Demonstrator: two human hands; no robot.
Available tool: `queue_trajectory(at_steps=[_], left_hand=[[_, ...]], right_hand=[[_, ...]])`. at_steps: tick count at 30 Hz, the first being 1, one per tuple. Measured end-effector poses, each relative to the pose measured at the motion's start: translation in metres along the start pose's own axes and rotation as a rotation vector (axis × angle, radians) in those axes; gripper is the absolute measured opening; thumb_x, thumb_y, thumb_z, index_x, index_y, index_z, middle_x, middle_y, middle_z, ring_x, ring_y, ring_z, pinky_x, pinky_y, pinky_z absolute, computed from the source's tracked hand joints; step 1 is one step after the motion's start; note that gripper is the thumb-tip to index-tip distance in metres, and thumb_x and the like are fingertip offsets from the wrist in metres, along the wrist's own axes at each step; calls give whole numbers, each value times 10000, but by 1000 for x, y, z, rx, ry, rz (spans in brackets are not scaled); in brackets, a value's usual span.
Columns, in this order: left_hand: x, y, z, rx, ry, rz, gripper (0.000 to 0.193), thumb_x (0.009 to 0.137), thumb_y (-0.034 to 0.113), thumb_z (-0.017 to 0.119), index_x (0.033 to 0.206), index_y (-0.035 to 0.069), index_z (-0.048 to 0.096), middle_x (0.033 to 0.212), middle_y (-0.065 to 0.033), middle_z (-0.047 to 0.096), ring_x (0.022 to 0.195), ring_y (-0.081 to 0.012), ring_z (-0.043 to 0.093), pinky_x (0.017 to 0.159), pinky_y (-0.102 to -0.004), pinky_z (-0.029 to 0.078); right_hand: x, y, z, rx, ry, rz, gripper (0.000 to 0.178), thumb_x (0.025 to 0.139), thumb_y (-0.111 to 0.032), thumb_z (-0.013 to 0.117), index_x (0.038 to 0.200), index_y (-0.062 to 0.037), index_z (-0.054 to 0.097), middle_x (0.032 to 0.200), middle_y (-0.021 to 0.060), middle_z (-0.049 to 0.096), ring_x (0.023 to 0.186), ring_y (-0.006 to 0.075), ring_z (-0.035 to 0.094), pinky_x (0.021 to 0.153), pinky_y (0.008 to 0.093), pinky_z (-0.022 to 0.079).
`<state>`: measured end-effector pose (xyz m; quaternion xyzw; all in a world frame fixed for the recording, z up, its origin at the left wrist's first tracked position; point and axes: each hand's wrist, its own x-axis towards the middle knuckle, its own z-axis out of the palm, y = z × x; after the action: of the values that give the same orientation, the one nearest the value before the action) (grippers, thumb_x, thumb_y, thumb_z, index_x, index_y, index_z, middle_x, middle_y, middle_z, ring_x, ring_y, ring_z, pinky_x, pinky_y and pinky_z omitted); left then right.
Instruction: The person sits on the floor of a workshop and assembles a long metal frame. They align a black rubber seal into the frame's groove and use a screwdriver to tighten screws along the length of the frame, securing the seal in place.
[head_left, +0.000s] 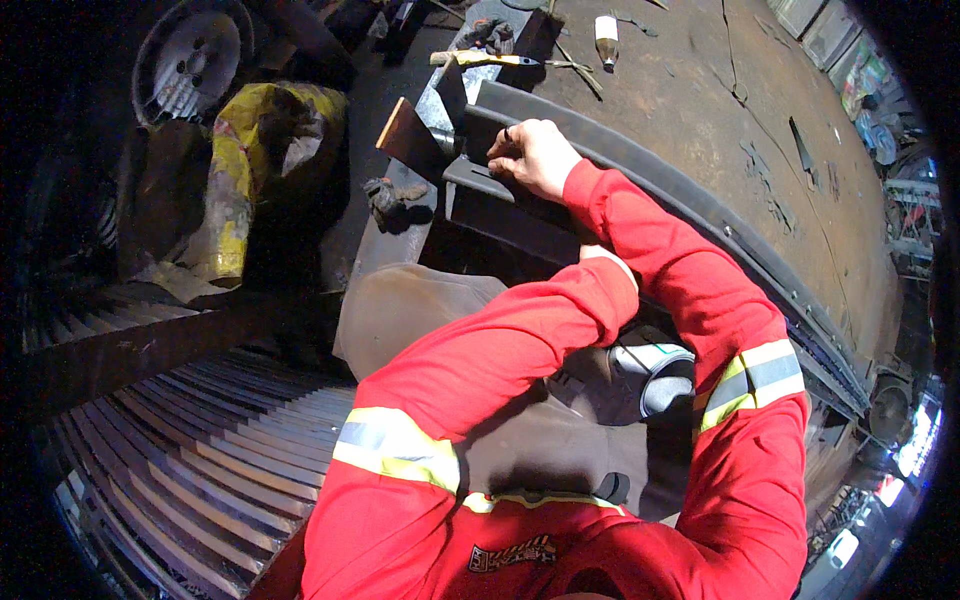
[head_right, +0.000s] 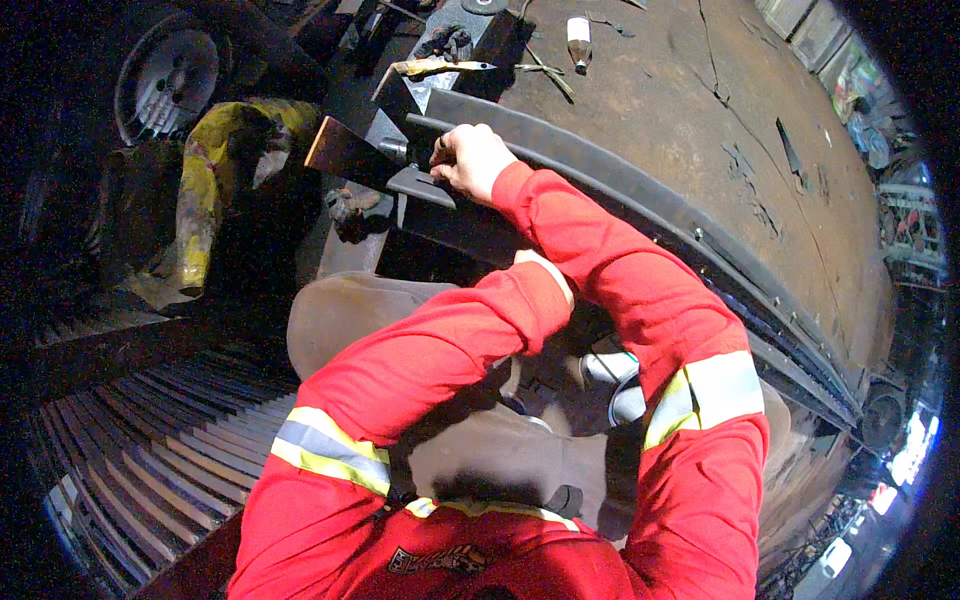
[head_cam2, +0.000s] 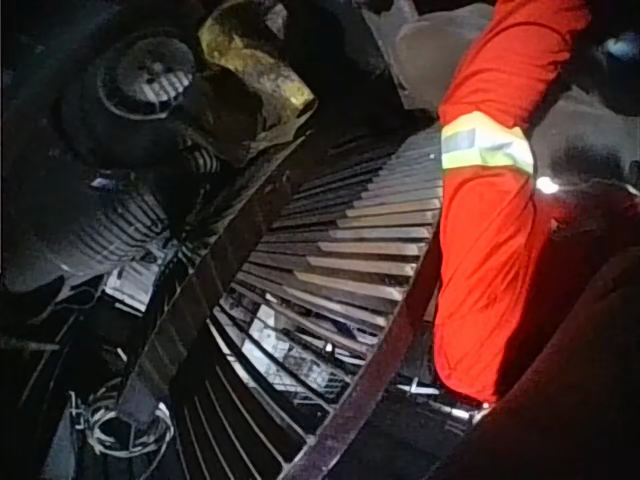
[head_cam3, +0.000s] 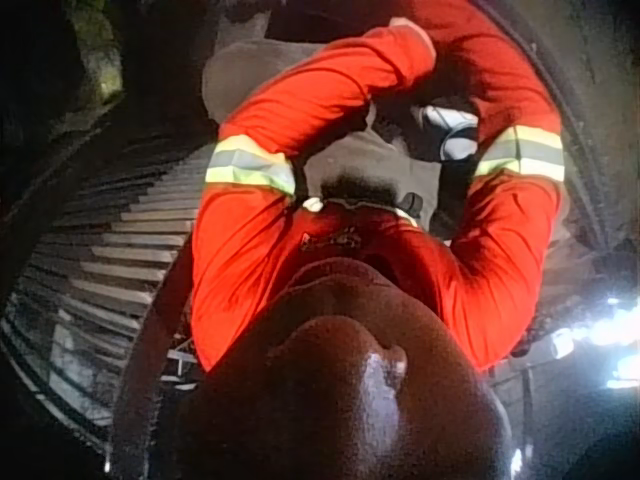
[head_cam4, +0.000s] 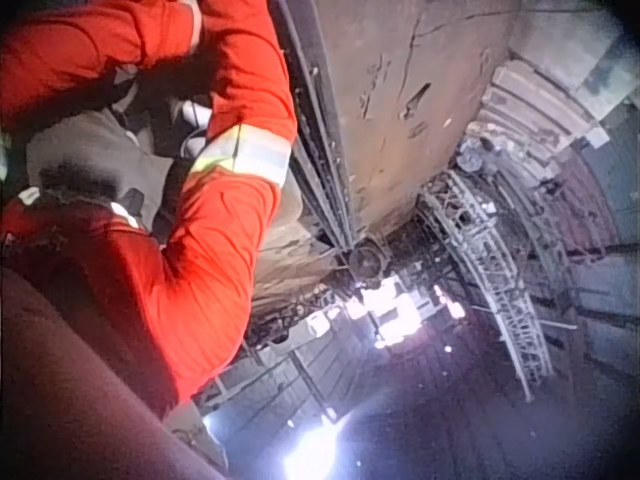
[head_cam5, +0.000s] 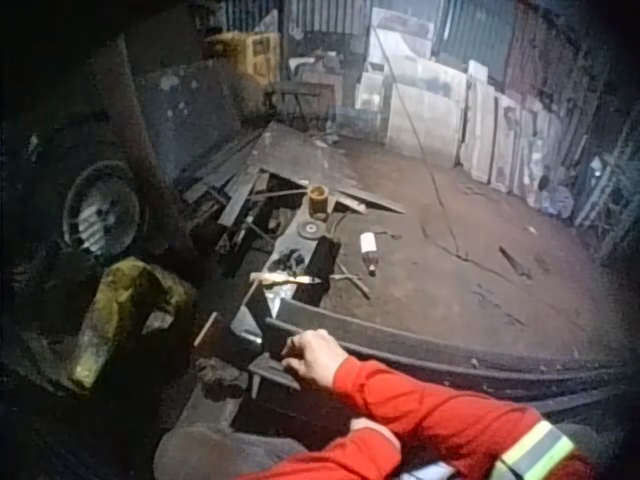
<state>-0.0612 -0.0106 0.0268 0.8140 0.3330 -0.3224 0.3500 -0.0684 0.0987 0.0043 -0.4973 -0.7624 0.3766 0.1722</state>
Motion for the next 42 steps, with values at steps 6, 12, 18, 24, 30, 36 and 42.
queue_trajectory(at_steps=[6, 12, 18, 24, 30, 36, 42], left_hand=[[1, -1, 2, 4, 14, 31, 374, 865, 331, 430, 1155, 190, 621, 1192, -64, 603, 1067, -246, 593, 892, -457, 436], [-1, 2, 2, 15, 17, 64, 365, 853, 325, 451, 1140, 186, 629, 1175, -67, 609, 1056, -248, 598, 884, -452, 443], [-7, 0, 5, 33, 23, 100, 356, 841, 319, 471, 1125, 182, 636, 1158, -69, 616, 1046, -250, 602, 876, -447, 450], [-7, -1, 4, 26, 28, 115, 347, 829, 313, 492, 1110, 178, 643, 1141, -71, 623, 1036, -252, 607, 868, -443, 458], [-10, 0, 9, 19, 58, 127, 339, 817, 307, 512, 1096, 173, 651, 1124, -74, 629, 1025, -254, 611, 860, -438, 465], [-19, 2, 17, 31, 92, 155, 331, 805, 301, 533, 1081, 169, 658, 1107, -76, 636, 1015, -256, 615, 852, -433, 472], [-23, 2, 21, 26, 101, 179, 323, 792, 296, 554, 1066, 165, 665, 1090, -79, 643, 1004, -258, 620, 844, -429, 479]], right_hand=[[1, 1, 1, -34, -26, -37, 138, 754, -72, 684, 875, -5, 689, 824, 169, 680, 769, 244, 683, 688, 318, 530], [5, 9, 3, -7, -28, -75, 132, 736, -71, 662, 856, -30, 698, 806, 191, 667, 766, 296, 668, 711, 361, 523], [10, 0, 8, -114, -55, -76, 163, 747, -45, 659, 903, -7, 685, 843, 199, 665, 796, 294, 668, 732, 351, 517], [4, 0, 11, 26, -6, -36, 160, 752, -78, 661, 889, 0, 691, 843, 205, 667, 799, 306, 666, 753, 361, 513], [-8, 5, 18, 130, 81, 68, 170, 753, -95, 664, 889, 3, 694, 832, 210, 667, 796, 300, 666, 743, 349, 508], [-17, 7, 23, 183, 144, 75, 161, 752, -89, 671, 876, 13, 690, 816, 213, 666, 789, 275, 667, 744, 339, 501], [-20, 7, 24, 221, 66, 23, 200, 758, -71, 662, 939, 14, 681, 886, 207, 670, 846, 261, 669, 766, 332, 503]])
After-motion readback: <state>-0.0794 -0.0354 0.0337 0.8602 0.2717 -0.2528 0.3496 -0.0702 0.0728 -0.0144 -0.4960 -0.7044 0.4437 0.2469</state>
